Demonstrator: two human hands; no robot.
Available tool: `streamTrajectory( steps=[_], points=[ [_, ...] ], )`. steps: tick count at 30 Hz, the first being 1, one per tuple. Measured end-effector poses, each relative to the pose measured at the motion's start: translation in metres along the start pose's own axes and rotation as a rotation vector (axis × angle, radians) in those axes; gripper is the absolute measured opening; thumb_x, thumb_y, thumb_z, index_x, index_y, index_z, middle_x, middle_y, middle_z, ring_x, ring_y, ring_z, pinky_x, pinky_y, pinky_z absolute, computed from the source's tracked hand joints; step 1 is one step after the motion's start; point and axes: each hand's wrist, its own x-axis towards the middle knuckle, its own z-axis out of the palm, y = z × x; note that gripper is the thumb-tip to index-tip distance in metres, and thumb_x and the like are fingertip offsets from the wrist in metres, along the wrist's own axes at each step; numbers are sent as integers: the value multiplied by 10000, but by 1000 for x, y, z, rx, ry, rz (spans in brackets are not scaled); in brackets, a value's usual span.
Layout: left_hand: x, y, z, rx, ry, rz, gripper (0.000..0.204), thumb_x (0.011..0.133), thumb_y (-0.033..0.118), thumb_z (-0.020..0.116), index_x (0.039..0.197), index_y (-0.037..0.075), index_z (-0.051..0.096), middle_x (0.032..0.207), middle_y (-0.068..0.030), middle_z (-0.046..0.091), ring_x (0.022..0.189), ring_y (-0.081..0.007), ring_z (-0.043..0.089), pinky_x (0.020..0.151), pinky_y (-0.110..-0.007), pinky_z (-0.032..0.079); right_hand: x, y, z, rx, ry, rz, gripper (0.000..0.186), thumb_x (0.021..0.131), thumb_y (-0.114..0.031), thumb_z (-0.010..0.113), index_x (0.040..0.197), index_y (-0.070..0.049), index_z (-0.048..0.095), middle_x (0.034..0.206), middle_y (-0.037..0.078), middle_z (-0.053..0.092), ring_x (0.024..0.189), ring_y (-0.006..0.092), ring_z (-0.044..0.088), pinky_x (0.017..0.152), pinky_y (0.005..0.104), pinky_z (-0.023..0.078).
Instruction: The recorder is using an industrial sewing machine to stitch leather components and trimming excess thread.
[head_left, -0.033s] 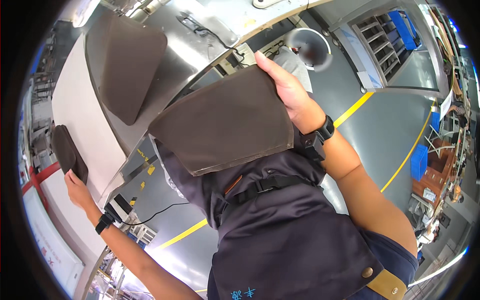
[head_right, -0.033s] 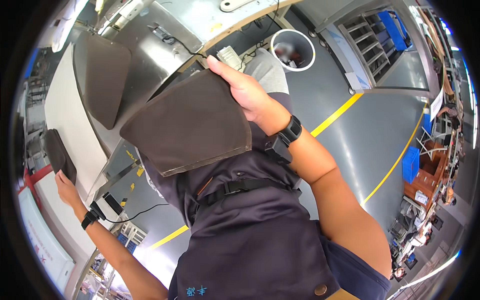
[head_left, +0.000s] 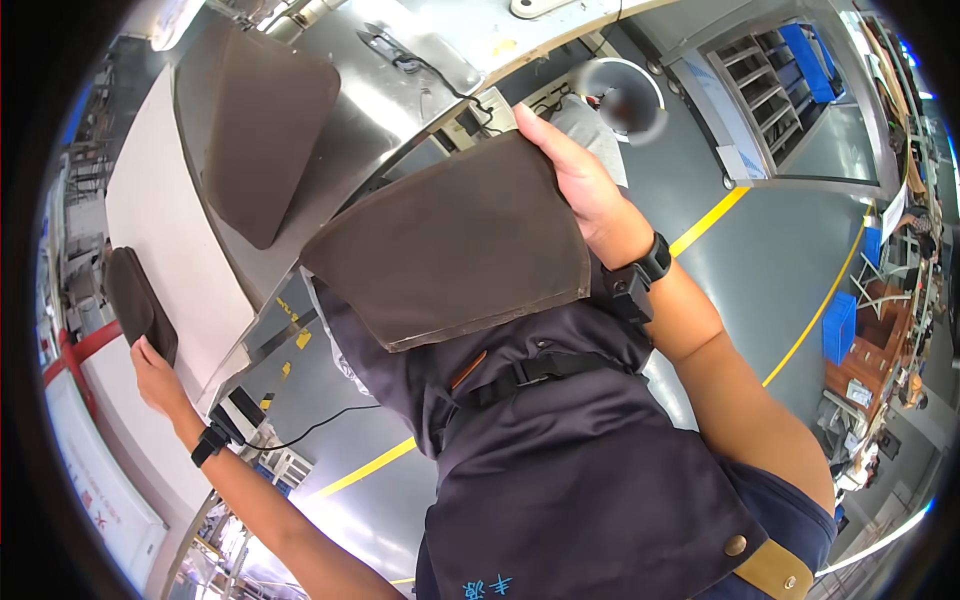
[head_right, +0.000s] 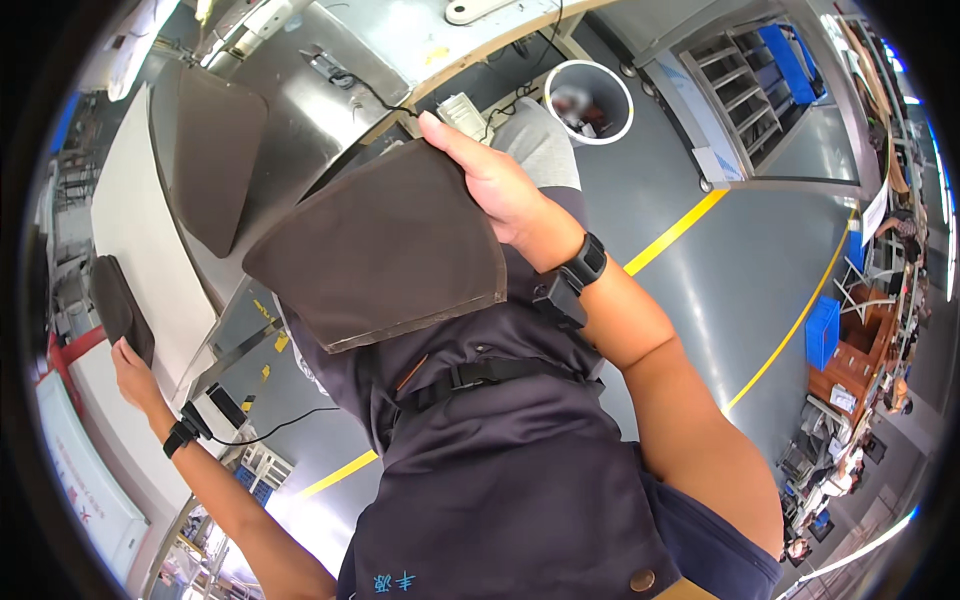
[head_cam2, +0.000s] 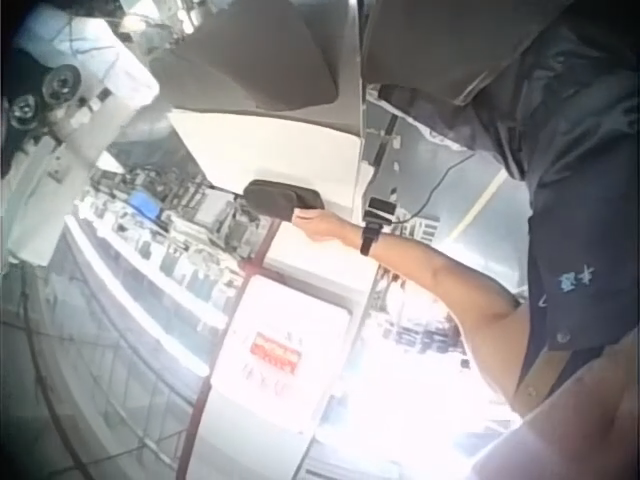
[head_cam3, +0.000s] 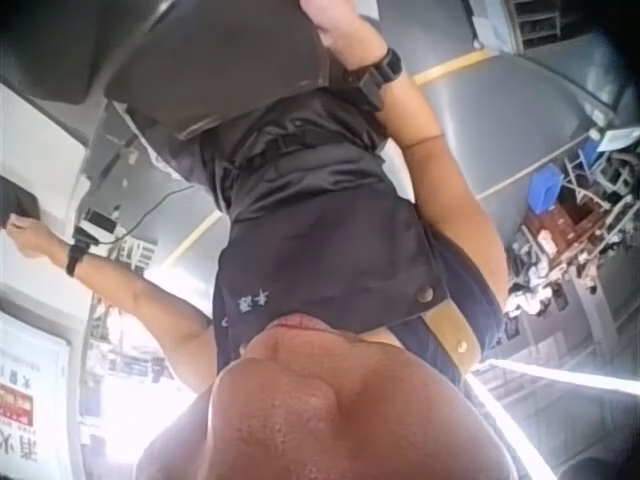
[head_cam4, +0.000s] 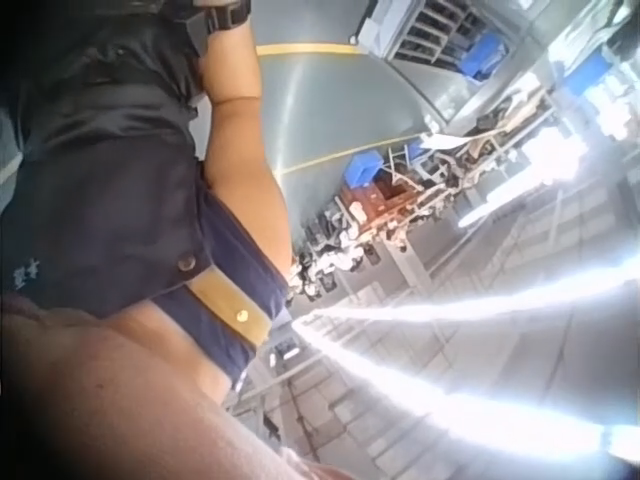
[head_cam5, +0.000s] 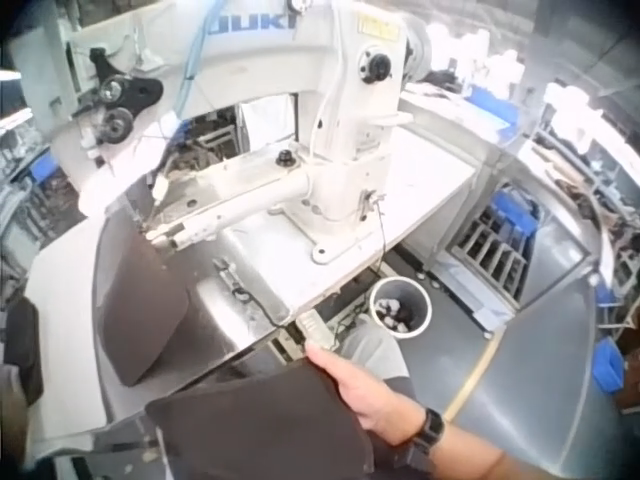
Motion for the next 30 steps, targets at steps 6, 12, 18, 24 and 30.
streamTrajectory(
  steps=[6,12,18,24,30],
  points=[
    [-7,16,-16,-123,-21,164,281,1029,293,545,1202,112,674,1103,-124,726,993,-341,688,849,-408,537,1,1,4,-4,76,-23,410,1023,-412,572,1074,-25,695,992,84,738,847,168,713,775,306,576],
    [-4,20,-21,-142,-11,334,319,978,219,611,1256,74,663,1312,-135,644,1198,-326,600,1006,-392,468,0,4,5,-7,77,-5,394,1026,-396,570,1079,-25,690,994,85,738,843,165,713,772,301,576],
    [5,3,-8,-114,8,332,372,1000,263,591,1304,53,631,1373,-201,590,1271,-364,548,1082,-415,407,-2,3,5,-7,64,10,400,1025,-398,573,1095,-22,687,998,86,738,850,166,714,778,301,574],
    [15,-12,1,-327,-54,140,484,1057,389,469,1333,16,604,1364,-218,596,1277,-361,552,1078,-397,408,-1,4,4,9,-11,-8,399,1040,-389,548,1101,-20,690,1002,79,739,861,162,713,787,297,574],
    [17,-15,4,-327,-125,-46,634,1058,516,367,1318,-9,608,1286,-240,641,1206,-406,590,1030,-420,441,-1,5,6,-7,40,-4,403,1047,-386,537,1101,-17,692,1007,76,739,863,153,712,795,296,574]
  ],
)
